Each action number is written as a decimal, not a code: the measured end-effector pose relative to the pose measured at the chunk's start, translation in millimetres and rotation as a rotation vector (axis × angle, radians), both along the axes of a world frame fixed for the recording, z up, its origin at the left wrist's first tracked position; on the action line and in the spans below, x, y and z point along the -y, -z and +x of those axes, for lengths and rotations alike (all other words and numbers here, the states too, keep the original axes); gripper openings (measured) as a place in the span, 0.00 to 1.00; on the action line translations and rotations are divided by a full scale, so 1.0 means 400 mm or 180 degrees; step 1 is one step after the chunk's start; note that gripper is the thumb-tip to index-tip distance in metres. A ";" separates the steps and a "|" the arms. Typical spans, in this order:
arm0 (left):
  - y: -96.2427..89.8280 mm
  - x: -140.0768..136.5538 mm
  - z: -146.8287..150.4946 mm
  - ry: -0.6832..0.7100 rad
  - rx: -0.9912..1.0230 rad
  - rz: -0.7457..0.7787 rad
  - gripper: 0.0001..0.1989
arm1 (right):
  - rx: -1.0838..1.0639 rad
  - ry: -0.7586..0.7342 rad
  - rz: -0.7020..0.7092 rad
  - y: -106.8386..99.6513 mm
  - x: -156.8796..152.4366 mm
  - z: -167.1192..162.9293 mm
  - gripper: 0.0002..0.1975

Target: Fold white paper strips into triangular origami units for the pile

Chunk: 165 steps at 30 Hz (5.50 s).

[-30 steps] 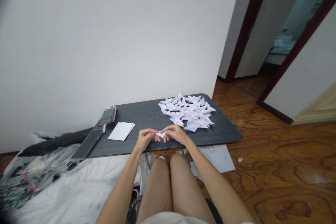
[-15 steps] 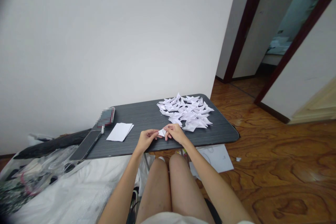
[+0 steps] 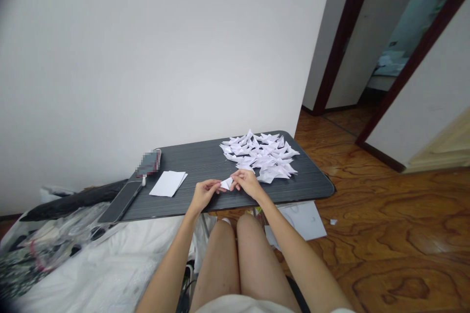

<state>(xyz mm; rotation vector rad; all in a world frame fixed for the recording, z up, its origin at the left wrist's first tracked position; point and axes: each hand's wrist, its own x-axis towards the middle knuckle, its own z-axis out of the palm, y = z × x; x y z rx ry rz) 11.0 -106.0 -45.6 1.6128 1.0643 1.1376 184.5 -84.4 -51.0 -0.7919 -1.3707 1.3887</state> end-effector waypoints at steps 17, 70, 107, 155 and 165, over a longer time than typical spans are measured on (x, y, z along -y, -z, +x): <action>-0.012 0.018 0.019 -0.0135 -0.0674 0.0589 0.11 | 0.0465 -0.0104 0.0042 0.008 0.006 -0.025 0.09; 0.006 0.018 0.023 -0.0188 -0.0949 0.0989 0.21 | 0.0405 0.0295 0.1079 0.029 0.032 -0.100 0.29; -0.020 0.020 0.011 -0.0749 -0.1036 0.1176 0.10 | 0.0515 0.0777 0.0727 0.018 0.029 -0.075 0.10; 0.004 -0.007 0.008 0.0154 0.0259 -0.0226 0.13 | 0.0060 0.0264 -0.0013 0.012 0.011 -0.081 0.13; -0.001 -0.006 0.013 0.0199 0.0558 -0.0321 0.19 | -0.0012 0.0323 -0.0019 0.024 -0.002 -0.084 0.12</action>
